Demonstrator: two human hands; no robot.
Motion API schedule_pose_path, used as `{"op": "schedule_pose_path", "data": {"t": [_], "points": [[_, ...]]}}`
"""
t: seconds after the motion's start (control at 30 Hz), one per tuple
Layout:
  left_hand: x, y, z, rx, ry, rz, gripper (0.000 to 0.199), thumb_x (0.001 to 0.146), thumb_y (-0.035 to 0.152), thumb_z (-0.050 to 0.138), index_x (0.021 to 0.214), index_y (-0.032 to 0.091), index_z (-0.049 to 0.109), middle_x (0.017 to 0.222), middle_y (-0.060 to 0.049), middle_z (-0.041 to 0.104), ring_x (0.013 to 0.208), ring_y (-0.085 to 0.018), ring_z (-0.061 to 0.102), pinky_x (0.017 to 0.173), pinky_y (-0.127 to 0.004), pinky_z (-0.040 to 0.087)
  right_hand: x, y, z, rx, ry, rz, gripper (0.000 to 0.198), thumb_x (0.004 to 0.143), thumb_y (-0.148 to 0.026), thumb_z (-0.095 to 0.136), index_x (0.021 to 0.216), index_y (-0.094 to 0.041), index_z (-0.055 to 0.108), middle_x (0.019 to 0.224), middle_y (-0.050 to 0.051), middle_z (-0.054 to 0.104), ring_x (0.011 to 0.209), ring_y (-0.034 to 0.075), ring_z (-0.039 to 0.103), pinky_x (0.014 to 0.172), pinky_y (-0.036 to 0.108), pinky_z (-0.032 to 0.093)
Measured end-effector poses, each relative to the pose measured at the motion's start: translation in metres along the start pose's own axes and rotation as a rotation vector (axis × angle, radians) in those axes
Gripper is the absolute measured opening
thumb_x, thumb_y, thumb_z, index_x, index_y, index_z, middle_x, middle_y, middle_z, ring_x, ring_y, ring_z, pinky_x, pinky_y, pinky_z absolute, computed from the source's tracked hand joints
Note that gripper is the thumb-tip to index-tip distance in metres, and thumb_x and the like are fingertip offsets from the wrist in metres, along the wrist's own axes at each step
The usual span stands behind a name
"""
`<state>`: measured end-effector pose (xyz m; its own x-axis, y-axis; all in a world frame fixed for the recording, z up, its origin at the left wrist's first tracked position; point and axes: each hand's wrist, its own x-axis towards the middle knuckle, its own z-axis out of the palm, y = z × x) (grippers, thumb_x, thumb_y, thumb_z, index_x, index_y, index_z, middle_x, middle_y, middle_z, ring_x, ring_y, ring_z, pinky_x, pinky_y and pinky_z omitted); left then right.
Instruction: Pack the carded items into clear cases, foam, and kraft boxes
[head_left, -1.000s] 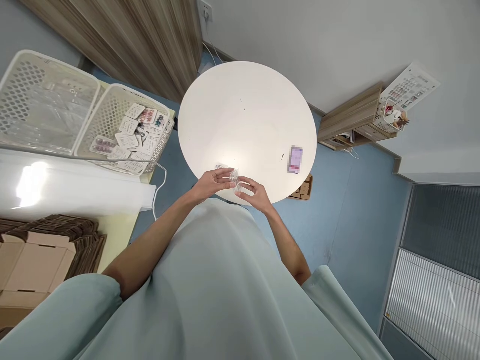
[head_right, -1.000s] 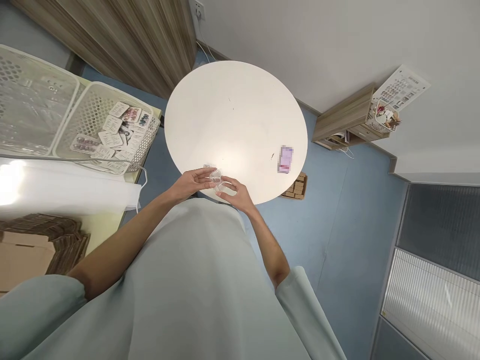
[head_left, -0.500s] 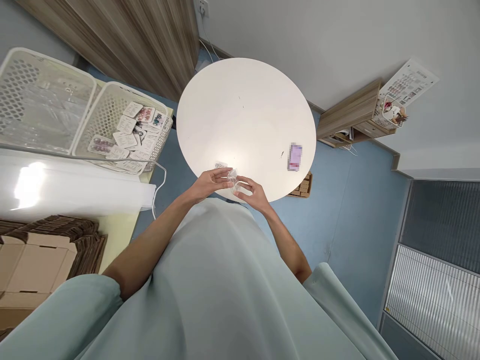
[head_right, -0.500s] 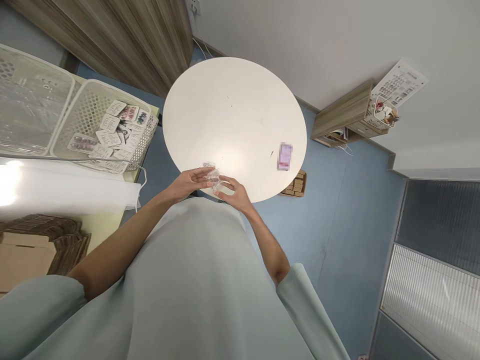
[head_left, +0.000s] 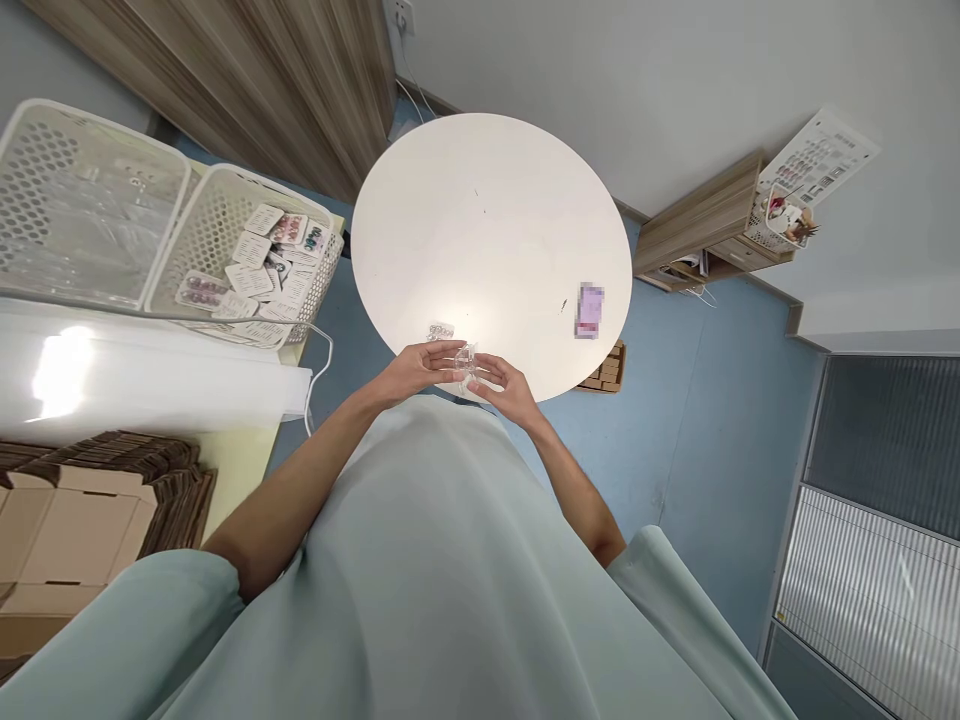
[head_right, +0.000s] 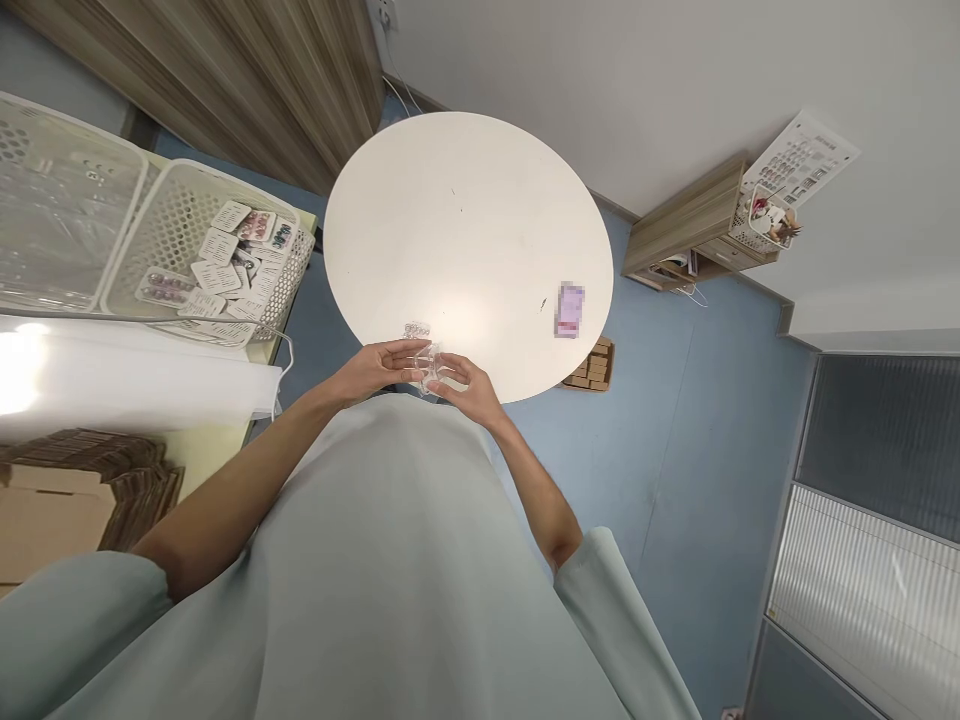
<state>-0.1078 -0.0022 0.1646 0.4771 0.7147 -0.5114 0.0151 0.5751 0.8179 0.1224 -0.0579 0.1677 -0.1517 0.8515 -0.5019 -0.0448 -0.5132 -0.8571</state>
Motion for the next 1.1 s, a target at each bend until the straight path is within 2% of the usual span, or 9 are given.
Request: {"op": "schedule_pose_path", "data": {"t": [0.17,0.3,0.4,0.53,0.6,0.73,0.9,1.0,1.1], "points": [[-0.001,0.002,-0.006,-0.010,-0.055,-0.016,0.094,0.064,0.054,0.103,0.149,0.031,0.070,0.150,-0.018,0.070,0.139,-0.041,0.067,0.117,-0.062,0.055,0.001,0.000,-0.004,0.025,-0.016,0.004,0.067,0.073,-0.056,0.098,0.128,-0.029,0.072,0.138,0.008,0.076,0.132,0.028,0.072,0.121,0.049,0.055],[0.000,0.005,-0.010,0.000,-0.054,-0.024,0.096,0.073,0.053,0.099,0.159,0.033,0.060,0.153,-0.018,0.068,0.140,-0.038,0.067,0.115,-0.059,0.056,0.007,-0.001,-0.008,0.026,0.041,-0.036,0.053,0.079,-0.060,0.091,0.115,-0.028,0.068,0.136,0.007,0.076,0.118,0.025,0.077,0.114,0.046,0.057],[0.001,0.006,-0.010,0.050,-0.007,-0.040,0.084,0.079,0.055,0.093,0.155,0.032,0.065,0.153,-0.016,0.068,0.137,-0.037,0.068,0.116,-0.056,0.055,0.017,-0.002,-0.011,-0.026,0.105,-0.098,0.046,0.086,-0.064,0.082,0.108,-0.027,0.068,0.136,0.007,0.075,0.108,0.024,0.079,0.109,0.044,0.059],[0.001,0.004,-0.007,0.064,0.002,-0.046,0.067,0.084,0.059,0.087,0.141,0.027,0.076,0.160,-0.016,0.062,0.134,-0.038,0.069,0.117,-0.055,0.054,0.033,-0.004,-0.014,-0.117,0.169,-0.144,0.047,0.092,-0.070,0.073,0.103,-0.024,0.069,0.124,0.006,0.074,0.094,0.023,0.081,0.097,0.041,0.061],[0.002,0.001,-0.008,0.051,0.030,-0.032,0.073,0.083,0.056,0.089,0.148,0.028,0.071,0.161,-0.016,0.061,0.139,-0.038,0.066,0.120,-0.054,0.051,0.041,-0.006,-0.016,-0.132,0.149,-0.162,0.047,0.093,-0.069,0.071,0.103,-0.023,0.070,0.121,0.005,0.073,0.088,0.021,0.081,0.094,0.039,0.061],[0.005,-0.005,-0.016,0.025,0.085,0.008,0.088,0.079,0.048,0.094,0.159,0.030,0.060,0.162,-0.016,0.061,0.142,-0.037,0.064,0.121,-0.053,0.050,0.058,-0.009,-0.015,-0.140,0.018,-0.183,0.044,0.093,-0.066,0.073,0.102,-0.022,0.071,0.115,0.003,0.072,0.079,0.017,0.078,0.088,0.036,0.064],[0.003,-0.006,-0.028,-0.029,0.102,0.031,0.088,0.075,0.041,0.097,0.155,0.027,0.063,0.151,-0.019,0.069,0.124,-0.036,0.076,0.113,-0.056,0.057,0.085,-0.002,-0.009,-0.170,-0.080,-0.193,0.048,0.091,-0.069,0.076,0.105,-0.023,0.073,0.111,0.003,0.072,0.080,0.015,0.073,0.079,0.032,0.067],[-0.004,-0.011,-0.033,-0.112,0.172,0.025,0.080,0.076,0.035,0.096,0.150,0.023,0.066,0.147,-0.018,0.072,0.117,-0.034,0.079,0.109,-0.055,0.060,0.106,0.007,-0.005,-0.226,-0.039,-0.173,0.048,0.095,-0.069,0.072,0.115,-0.025,0.073,0.112,0.003,0.073,0.081,0.015,0.072,0.081,0.031,0.066],[-0.014,-0.021,-0.039,-0.246,0.325,0.022,0.071,0.077,0.026,0.094,0.143,0.020,0.069,0.147,-0.017,0.072,0.119,-0.032,0.078,0.110,-0.051,0.061,0.130,0.022,-0.002,-0.335,0.035,-0.112,0.042,0.105,-0.062,0.059,0.123,-0.026,0.070,0.111,0.003,0.073,0.081,0.015,0.075,0.092,0.035,0.064]]}}
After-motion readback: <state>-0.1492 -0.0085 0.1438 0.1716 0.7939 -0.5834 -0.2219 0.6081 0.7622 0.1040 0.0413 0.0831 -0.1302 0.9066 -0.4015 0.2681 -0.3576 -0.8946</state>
